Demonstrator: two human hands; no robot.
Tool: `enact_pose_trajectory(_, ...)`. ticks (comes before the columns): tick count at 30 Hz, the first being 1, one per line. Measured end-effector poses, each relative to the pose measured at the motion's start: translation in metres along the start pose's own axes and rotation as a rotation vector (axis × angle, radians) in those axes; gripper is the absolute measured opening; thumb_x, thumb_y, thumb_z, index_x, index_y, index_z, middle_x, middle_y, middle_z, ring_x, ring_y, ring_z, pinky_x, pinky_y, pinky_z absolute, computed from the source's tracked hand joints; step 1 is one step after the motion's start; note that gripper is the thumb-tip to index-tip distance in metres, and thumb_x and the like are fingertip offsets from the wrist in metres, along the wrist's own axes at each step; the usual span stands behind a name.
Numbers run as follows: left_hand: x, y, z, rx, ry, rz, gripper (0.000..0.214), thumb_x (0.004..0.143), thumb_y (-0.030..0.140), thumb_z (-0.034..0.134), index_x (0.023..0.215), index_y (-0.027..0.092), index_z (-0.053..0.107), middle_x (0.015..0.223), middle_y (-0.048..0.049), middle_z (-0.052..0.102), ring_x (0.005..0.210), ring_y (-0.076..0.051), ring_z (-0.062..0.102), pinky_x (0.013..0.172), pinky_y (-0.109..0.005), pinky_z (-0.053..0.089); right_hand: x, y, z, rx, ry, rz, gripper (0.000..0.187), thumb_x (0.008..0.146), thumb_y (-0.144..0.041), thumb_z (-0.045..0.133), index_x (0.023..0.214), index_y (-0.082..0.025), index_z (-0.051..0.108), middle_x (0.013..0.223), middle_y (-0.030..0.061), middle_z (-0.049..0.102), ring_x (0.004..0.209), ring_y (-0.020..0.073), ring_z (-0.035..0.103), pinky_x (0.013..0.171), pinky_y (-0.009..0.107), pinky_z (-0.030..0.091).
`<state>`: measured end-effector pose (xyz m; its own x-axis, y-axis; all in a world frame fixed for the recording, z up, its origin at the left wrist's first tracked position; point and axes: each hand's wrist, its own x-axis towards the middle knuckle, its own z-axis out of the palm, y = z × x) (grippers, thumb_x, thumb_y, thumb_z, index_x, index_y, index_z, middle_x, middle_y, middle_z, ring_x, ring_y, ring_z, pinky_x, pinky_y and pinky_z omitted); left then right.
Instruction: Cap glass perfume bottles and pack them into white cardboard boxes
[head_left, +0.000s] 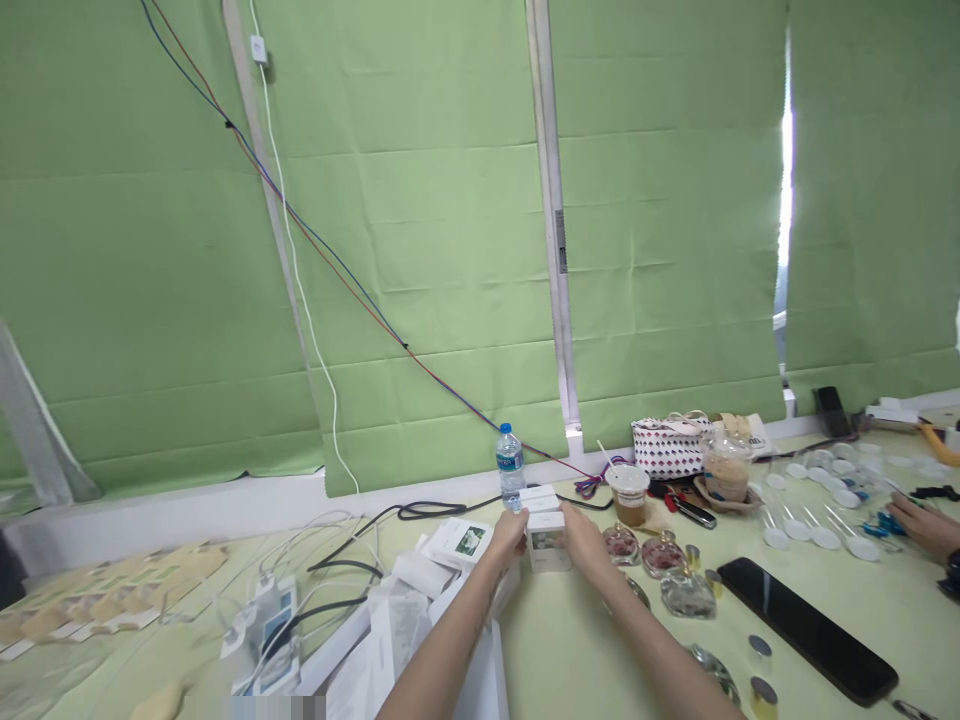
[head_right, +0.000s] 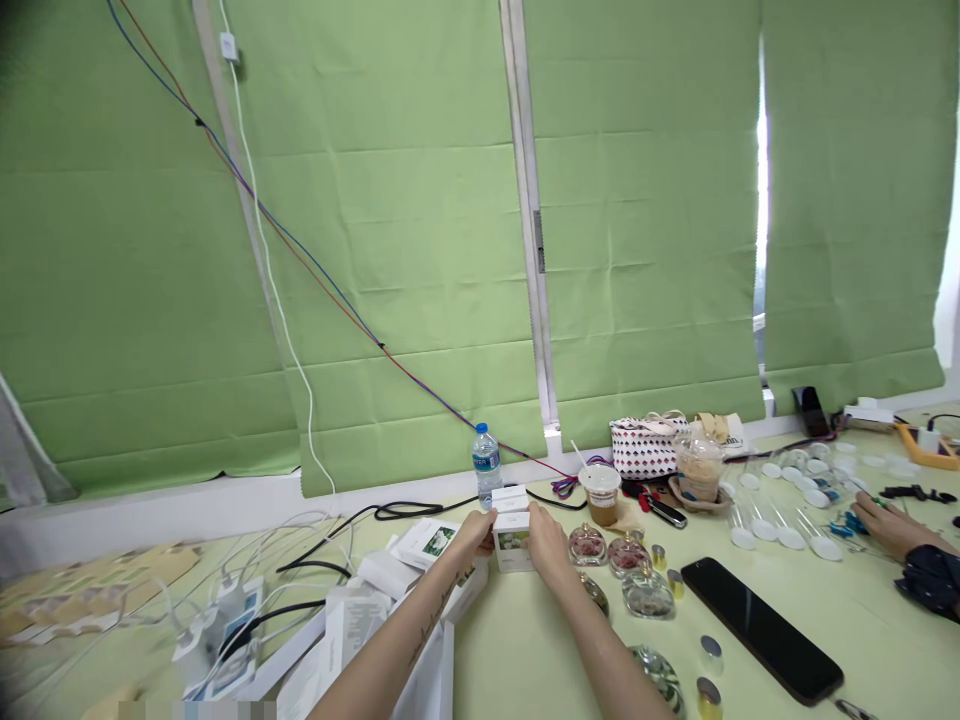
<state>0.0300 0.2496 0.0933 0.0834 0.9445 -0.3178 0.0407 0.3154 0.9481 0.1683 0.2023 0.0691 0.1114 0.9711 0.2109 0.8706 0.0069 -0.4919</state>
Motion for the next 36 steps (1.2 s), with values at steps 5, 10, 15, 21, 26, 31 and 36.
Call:
enact_pose_trajectory(5,-0.009,0.0,-0.003,0.194,0.016,-0.058,0.033,0.091,0.037,0.057,0.119,0.018,0.056,0.12,-0.0075,0.06,0.1,-0.021,0.062,0.084,-0.043,0.054,-0.011,-0.008,-0.002,-0.018,0.036,0.065,0.033,0.092,-0.031,0.06,0.122,-0.018,0.056,0.121,0.0073,0.061,0.099,0.0211,0.064,0.083,0.042,0.054)
enact_pose_trajectory(10,-0.032,0.021,-0.012,0.362,0.113,0.074,0.033,0.09,0.035,0.058,0.119,0.018,0.056,0.12,-0.0074,0.061,0.1,-0.021,0.063,0.085,-0.043,0.054,-0.032,-0.022,-0.015,0.001,0.132,0.11,0.034,0.092,-0.032,0.059,0.123,-0.02,0.055,0.124,0.0074,0.059,0.103,0.0216,0.062,0.086,0.043,0.052)
enact_pose_trajectory(15,-0.081,0.055,-0.017,0.499,0.289,0.359,0.03,0.089,0.034,0.06,0.115,0.019,0.059,0.124,-0.0078,0.059,0.109,-0.023,0.059,0.094,-0.047,0.048,-0.09,-0.04,-0.018,0.151,0.004,-0.013,0.023,0.097,-0.024,0.044,0.112,-0.021,0.06,0.11,0.0064,0.068,0.099,0.0204,0.065,0.083,0.03,0.048)
enact_pose_trajectory(21,-0.178,0.053,-0.024,0.57,0.449,0.668,0.025,0.086,0.038,0.057,0.1,0.021,0.068,0.112,-0.0128,0.07,0.112,-0.032,0.059,0.103,-0.043,0.035,-0.165,-0.073,0.005,0.268,-0.253,-0.067,0.064,0.087,-0.045,0.049,0.143,-0.017,0.037,0.091,0.0076,0.073,0.087,0.0279,0.07,0.075,0.032,0.048)
enact_pose_trajectory(26,-0.239,-0.007,-0.062,0.568,0.725,0.823,0.025,0.083,0.041,0.05,0.095,0.028,0.066,0.103,-0.007,0.072,0.101,-0.031,0.062,0.092,-0.039,0.045,-0.181,-0.08,0.017,0.264,-0.317,-0.076,0.073,0.08,-0.015,0.046,0.15,-0.011,0.024,0.102,0.0125,0.07,0.097,0.0289,0.066,0.081,0.033,0.046)
enact_pose_trajectory(31,-0.242,-0.087,-0.13,0.855,0.967,0.709,0.028,0.082,0.042,0.046,0.097,0.025,0.063,0.106,-0.0095,0.07,0.103,-0.035,0.059,0.087,-0.046,0.046,-0.179,-0.051,0.024,0.366,-0.165,-0.035,0.062,0.082,-0.013,0.032,0.144,-0.011,0.035,0.091,0.0092,0.069,0.084,0.0215,0.067,0.075,0.025,0.048)
enact_pose_trajectory(36,-0.232,-0.133,-0.152,0.903,0.905,0.698,0.029,0.086,0.044,0.046,0.093,0.023,0.064,0.099,-0.0084,0.069,0.094,-0.03,0.06,0.083,-0.041,0.047,-0.198,0.009,0.044,0.502,0.004,-0.099,0.045,0.083,-0.032,0.034,0.115,-0.017,0.063,0.096,0.011,0.073,0.073,0.0239,0.068,0.068,0.029,0.051)
